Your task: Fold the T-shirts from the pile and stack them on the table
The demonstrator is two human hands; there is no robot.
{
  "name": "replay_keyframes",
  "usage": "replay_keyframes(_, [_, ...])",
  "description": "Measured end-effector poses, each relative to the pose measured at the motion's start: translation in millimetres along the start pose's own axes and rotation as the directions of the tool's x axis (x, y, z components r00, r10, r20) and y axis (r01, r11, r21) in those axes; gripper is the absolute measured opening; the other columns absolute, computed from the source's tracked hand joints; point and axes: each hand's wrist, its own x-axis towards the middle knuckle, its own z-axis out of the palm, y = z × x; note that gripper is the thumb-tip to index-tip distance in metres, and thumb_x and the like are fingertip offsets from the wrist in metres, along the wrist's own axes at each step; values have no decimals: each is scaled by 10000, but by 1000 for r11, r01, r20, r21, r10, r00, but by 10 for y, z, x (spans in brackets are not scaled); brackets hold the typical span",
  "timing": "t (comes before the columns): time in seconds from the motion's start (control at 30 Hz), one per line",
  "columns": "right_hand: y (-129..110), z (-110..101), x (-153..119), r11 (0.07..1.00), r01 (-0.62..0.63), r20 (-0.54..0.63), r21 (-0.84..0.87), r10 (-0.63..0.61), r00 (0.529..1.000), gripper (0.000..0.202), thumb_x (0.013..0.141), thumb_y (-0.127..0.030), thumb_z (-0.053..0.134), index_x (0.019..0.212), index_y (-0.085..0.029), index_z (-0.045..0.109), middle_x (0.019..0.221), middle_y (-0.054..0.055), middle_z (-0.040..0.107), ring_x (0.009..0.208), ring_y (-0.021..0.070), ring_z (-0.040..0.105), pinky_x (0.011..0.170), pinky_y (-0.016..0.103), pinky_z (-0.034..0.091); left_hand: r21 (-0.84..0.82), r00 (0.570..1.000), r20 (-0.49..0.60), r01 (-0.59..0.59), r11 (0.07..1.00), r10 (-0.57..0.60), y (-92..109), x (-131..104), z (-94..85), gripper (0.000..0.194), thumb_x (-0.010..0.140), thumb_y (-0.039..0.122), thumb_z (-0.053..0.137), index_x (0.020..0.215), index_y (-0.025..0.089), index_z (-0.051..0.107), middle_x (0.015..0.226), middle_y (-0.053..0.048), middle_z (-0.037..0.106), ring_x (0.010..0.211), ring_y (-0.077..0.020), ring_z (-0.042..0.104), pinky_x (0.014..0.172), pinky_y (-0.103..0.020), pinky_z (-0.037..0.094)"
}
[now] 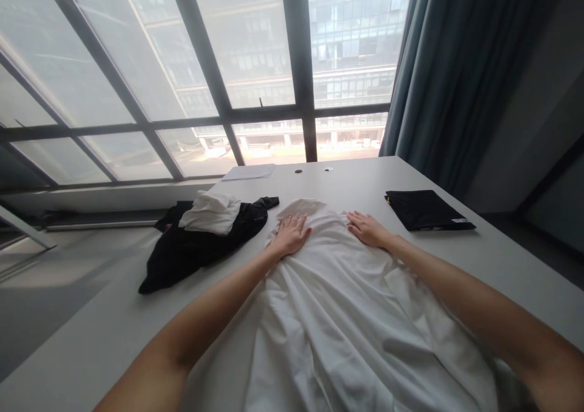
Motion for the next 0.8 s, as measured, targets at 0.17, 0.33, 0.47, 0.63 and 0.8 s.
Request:
replay_keyframes(0.17, [223, 231, -335, 967, -243, -100, -80, 235, 967, 621, 1049, -459, 302, 1547, -100, 397, 1636, 208, 310, 1519, 366, 261, 1205, 637, 158, 62, 995, -33, 93, 994, -91, -369, -357, -41, 654, 1055, 548, 282, 1592, 180, 342, 1653, -168, 289, 1530, -390, 219, 1220, -568, 186])
replay_keyframes(0.33, [336, 179, -595, 922, -380, -228, -73, 356, 906, 629, 1006, -436, 429, 1481, -25, 467, 1562, 292, 397, 1493, 436, 275, 1212, 638, 128, 74, 985, -145, 106, 992, -94, -350, -378, -95, 569, 1037, 418, 380, 1487, 84, 476, 1587, -208, 395, 1502, -376, 288, 1212, -526, 249])
replay_keyframes(0.47, [229, 36, -428, 984, -168, -226, -53, 152, 962, 530, 1011, -351, 391, 1454, -92, 521, 1587, 207, 406, 1505, 346, 296, 1229, 520, 220, 54, 977, -187, -97, 994, 105, -153, -216, -102, 465, 1014, 310, 394, 1393, 119, 585, 1557, -143, 463, 1493, -286, 328, 1246, -437, 229])
replay_keyframes(0.63, [117, 63, -188, 993, -113, -140, -39, 106, 984, 603, 1019, -376, 377, 1544, -79, 405, 1625, 197, 344, 1523, 305, 272, 1234, 476, 217, 8, 987, -52, -153, 988, 153, -3, -48, 4, 527, 1040, 402, 378, 1518, 198, 469, 1613, -100, 397, 1515, -280, 298, 1240, -484, 230])
replay_keyframes(0.8, [-8, 230, -388, 981, -184, -107, -69, 176, 979, 638, 1025, -404, 373, 1596, -127, 307, 1667, 185, 242, 1547, 323, 195, 1231, 527, 189, 32, 980, 24, -199, 980, 198, -10, -106, 36, 557, 1051, 457, 367, 1568, 254, 402, 1657, -75, 312, 1545, -311, 222, 1242, -533, 184])
